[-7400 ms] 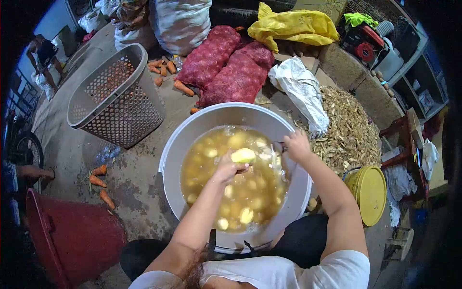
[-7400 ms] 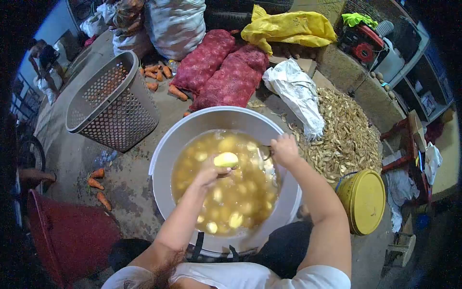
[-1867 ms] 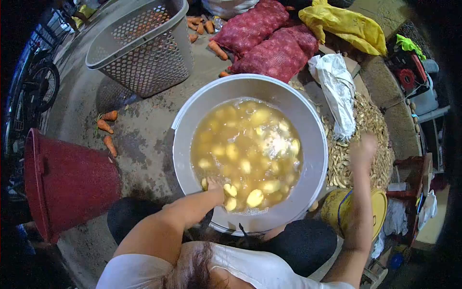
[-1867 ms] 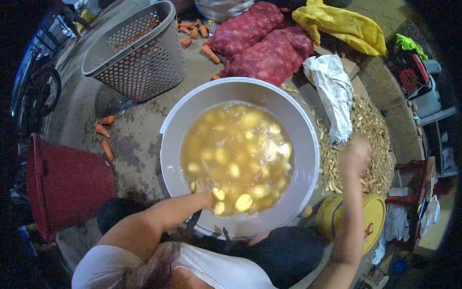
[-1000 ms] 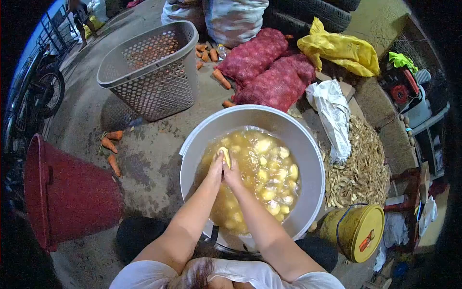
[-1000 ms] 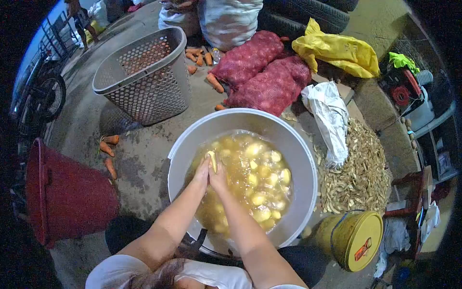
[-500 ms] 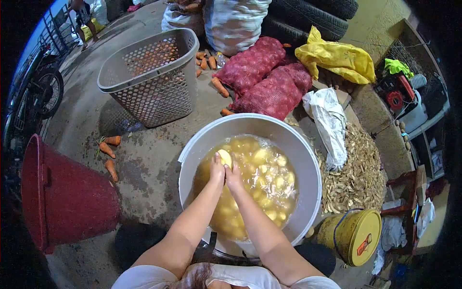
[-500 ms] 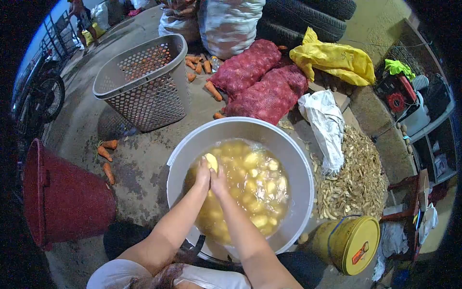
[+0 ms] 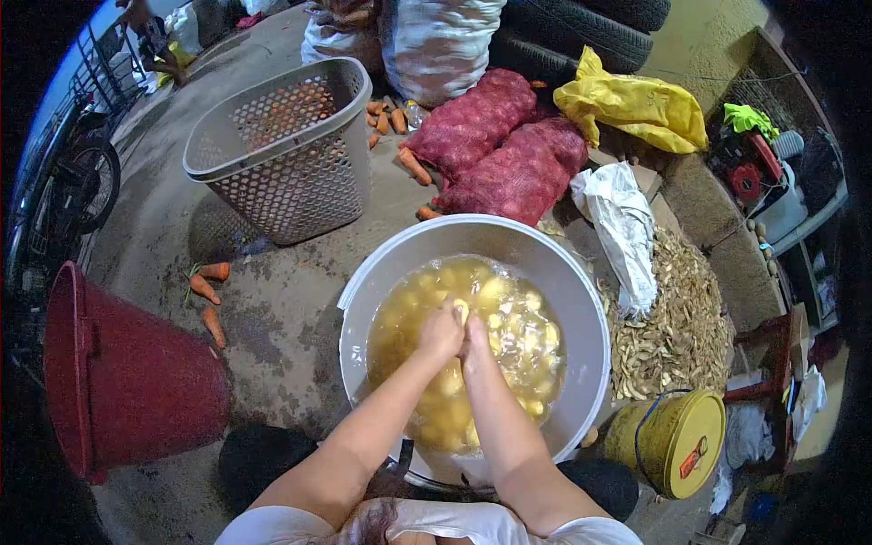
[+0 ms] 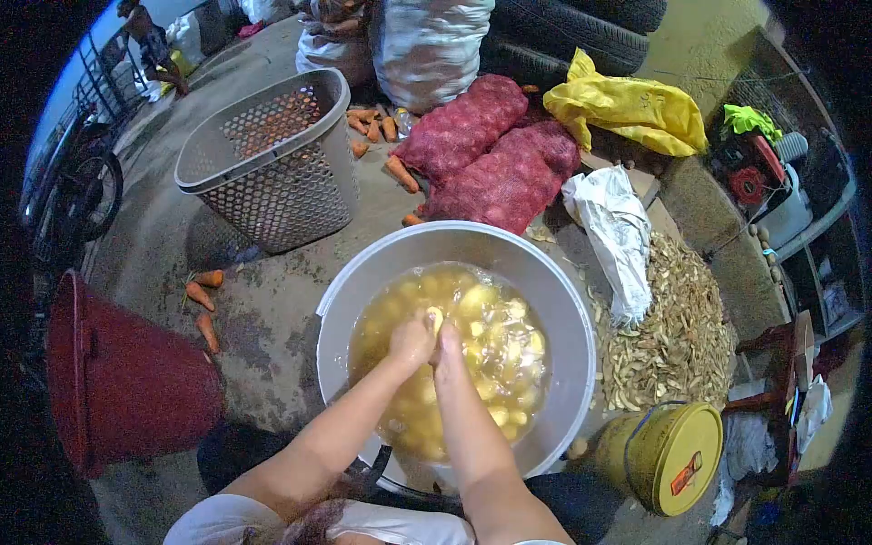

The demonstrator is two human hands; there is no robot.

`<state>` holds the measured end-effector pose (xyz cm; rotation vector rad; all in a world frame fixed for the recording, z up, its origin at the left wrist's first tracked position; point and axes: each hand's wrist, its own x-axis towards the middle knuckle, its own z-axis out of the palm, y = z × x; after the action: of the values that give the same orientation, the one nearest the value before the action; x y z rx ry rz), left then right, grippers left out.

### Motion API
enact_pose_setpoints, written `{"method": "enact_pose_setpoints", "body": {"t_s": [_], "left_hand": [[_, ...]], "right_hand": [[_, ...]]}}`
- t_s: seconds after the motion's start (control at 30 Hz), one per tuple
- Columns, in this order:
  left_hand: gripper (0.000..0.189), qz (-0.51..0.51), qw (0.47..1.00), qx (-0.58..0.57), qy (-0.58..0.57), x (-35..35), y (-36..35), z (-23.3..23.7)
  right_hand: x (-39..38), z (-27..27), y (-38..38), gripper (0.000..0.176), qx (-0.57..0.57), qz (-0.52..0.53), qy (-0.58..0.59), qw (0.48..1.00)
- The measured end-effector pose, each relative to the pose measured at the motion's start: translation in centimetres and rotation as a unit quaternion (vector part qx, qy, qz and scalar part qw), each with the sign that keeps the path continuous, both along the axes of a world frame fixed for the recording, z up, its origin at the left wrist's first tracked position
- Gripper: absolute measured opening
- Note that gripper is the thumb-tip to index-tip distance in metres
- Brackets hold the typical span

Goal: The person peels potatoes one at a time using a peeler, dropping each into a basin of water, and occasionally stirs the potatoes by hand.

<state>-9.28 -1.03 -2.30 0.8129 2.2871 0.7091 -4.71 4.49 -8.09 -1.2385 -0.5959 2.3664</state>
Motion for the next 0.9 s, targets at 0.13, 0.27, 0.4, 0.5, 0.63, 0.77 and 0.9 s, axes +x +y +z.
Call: {"method": "enact_pose_setpoints", "body": {"t_s": [0.13,0.27,0.4,0.5,0.63,0.77,0.9], "left_hand": [[0.065,-0.096,0.986,0.04,0.127,2.8,0.5,-3.0],[0.057,0.001,0.998,0.054,-0.023,-1.2,0.2,-7.0],[0.047,0.102,0.853,0.236,-0.454,-5.0,-1.0,-8.7],[0.046,0.062,0.91,0.223,-0.345,-4.0,-1.3,-6.1],[0.056,-0.039,0.937,0.224,-0.266,-2.1,-1.5,-1.7],[0.057,0.035,0.939,0.301,-0.162,-0.3,-0.8,-4.3],[0.044,0.079,0.923,0.343,-0.157,-0.5,-0.8,-4.8]], "right_hand": [[1.8,-1.6,3.0,0.038,0.008,0.054,0.026,0.998],[1.4,-1.0,2.8,0.042,0.002,0.137,0.077,0.988],[1.0,-0.4,2.3,0.056,0.077,0.221,0.07,0.97],[0.9,1.4,2.5,0.057,0.067,0.178,0.007,0.982],[0.2,-0.8,3.9,0.029,-0.019,0.111,-0.031,0.993],[0.1,-3.1,4.2,0.026,0.024,0.0,-0.117,0.993],[-0.1,-1.5,4.1,0.026,0.092,0.062,-0.097,0.989]]}}
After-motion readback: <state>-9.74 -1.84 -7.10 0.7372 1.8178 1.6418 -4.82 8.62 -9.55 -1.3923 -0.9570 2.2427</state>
